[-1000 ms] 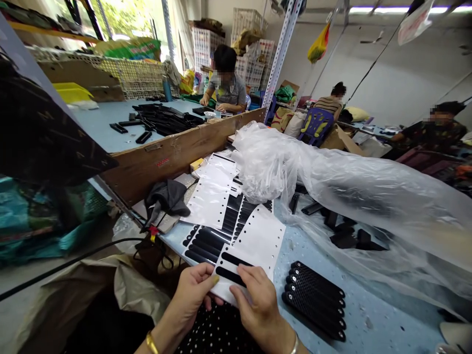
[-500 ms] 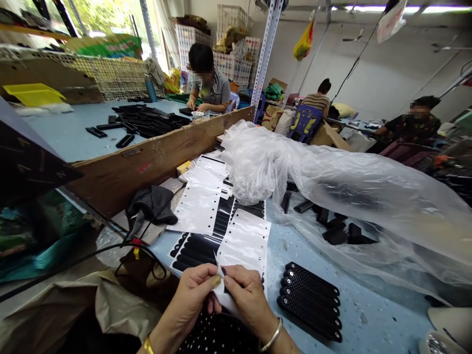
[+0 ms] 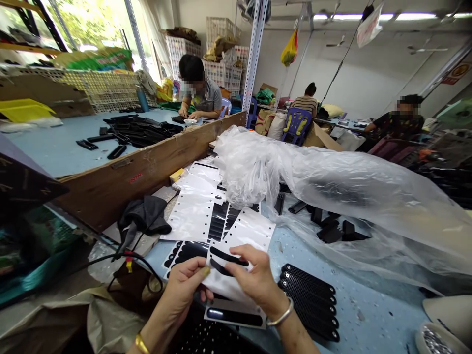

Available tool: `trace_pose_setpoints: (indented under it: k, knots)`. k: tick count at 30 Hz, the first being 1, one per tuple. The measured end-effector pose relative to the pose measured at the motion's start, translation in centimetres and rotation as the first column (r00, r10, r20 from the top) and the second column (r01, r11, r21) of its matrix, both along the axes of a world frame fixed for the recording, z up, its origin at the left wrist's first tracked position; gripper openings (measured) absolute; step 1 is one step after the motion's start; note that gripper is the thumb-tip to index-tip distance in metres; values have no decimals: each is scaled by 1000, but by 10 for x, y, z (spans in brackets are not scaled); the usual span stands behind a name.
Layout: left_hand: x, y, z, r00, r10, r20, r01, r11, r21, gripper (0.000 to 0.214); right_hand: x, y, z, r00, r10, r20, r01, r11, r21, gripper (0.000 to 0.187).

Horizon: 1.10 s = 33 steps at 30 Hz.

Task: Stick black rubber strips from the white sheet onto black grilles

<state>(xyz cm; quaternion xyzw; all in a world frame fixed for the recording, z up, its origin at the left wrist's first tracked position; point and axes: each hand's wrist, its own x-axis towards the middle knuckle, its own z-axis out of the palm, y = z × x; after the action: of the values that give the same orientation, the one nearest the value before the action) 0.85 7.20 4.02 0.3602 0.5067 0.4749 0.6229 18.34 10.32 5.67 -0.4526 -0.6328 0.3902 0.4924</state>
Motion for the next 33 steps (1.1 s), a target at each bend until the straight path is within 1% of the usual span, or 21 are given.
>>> trace_pose_setpoints:
  k: [1, 2, 3, 4, 6, 9, 11, 13, 15, 18, 19, 20, 21, 22, 24, 25, 26, 27, 29, 31, 33]
  knots:
    - [2, -1, 2, 1000, -16, 9, 16, 1000, 4, 28, -4, -2, -3, 997, 42, 67, -46, 997, 55, 19]
    - [3, -3, 3, 999, -30, 10, 30, 999, 14, 27, -9, -5, -8, 992, 87, 92, -94, 993, 72, 19]
    - [5, -4, 4, 999, -45, 6, 45, 999, 26, 27, -12, -6, -12, 988, 131, 78, -136, 989, 55, 18]
    - [7, -6, 5, 998, -59, -1, 59, 998, 38, 26, -15, -8, -16, 985, 168, 30, -169, 986, 13, 16]
    - [9, -7, 6, 997, -76, -5, 76, 995, 57, 25, -15, -7, -23, 971, 197, -137, -213, 971, -111, 14]
    - [10, -5, 7, 998, -65, 11, 64, 996, 56, 25, -9, -2, -24, 918, 126, -375, -244, 927, -286, 18]
    - [9, 1, 4, 1000, -15, -27, 16, 999, 47, 26, 0, 5, -18, 895, 35, -445, -208, 915, -346, 22]
    - [3, 9, -1, 989, 71, -130, -64, 996, 57, 29, 14, 13, -5, 872, -65, -484, -131, 924, -360, 24]
    - [-6, 20, -8, 958, 166, -235, -149, 985, 89, 31, 34, 21, 14, 833, -148, -533, -49, 940, -338, 24]
    - [-26, 33, -15, 909, 270, -318, -239, 962, 132, 32, 71, 23, 40, 785, -207, -584, 76, 968, -241, 22]
    - [-32, 35, -16, 887, 297, -354, -259, 954, 151, 32, 82, 20, 45, 793, -218, -569, 114, 970, -213, 21]
    - [-37, 36, -15, 845, 328, -422, -268, 943, 196, 32, 92, 15, 49, 815, -227, -534, 144, 971, -194, 19]
    - [-40, 35, -13, 773, 371, -514, -262, 925, 274, 32, 100, 7, 49, 845, -236, -481, 166, 969, -186, 18]
    - [-41, 32, -11, 669, 425, -609, -230, 898, 375, 32, 106, -2, 48, 882, -236, -408, 172, 967, -188, 17]
    - [-36, 23, -4, 417, 541, -730, -78, 822, 564, 34, 110, -25, 41, 956, -210, -207, 172, 967, -189, 14]
    - [-29, 17, -1, 329, 587, -740, 16, 780, 625, 35, 109, -37, 36, 980, -183, -83, 167, 972, -167, 13]
    - [-21, 12, 3, 298, 618, -727, 99, 738, 668, 35, 107, -49, 31, 987, -152, 44, 157, 980, -123, 11]
    - [-10, 7, 6, 303, 638, -708, 179, 692, 700, 33, 105, -61, 27, 979, -125, 164, 137, 988, -66, 10]
    - [14, -1, 11, 365, 652, -665, 314, 586, 747, 30, 100, -80, 19, 936, -94, 339, 87, 996, 36, 9]
    - [38, -6, 14, 451, 644, -618, 367, 497, 786, 29, 98, -94, 15, 903, -84, 422, 64, 996, 63, 12]
    - [59, -11, 16, 543, 594, -594, 356, 477, 803, 28, 99, -102, 12, 883, -112, 456, 88, 993, 72, 15]
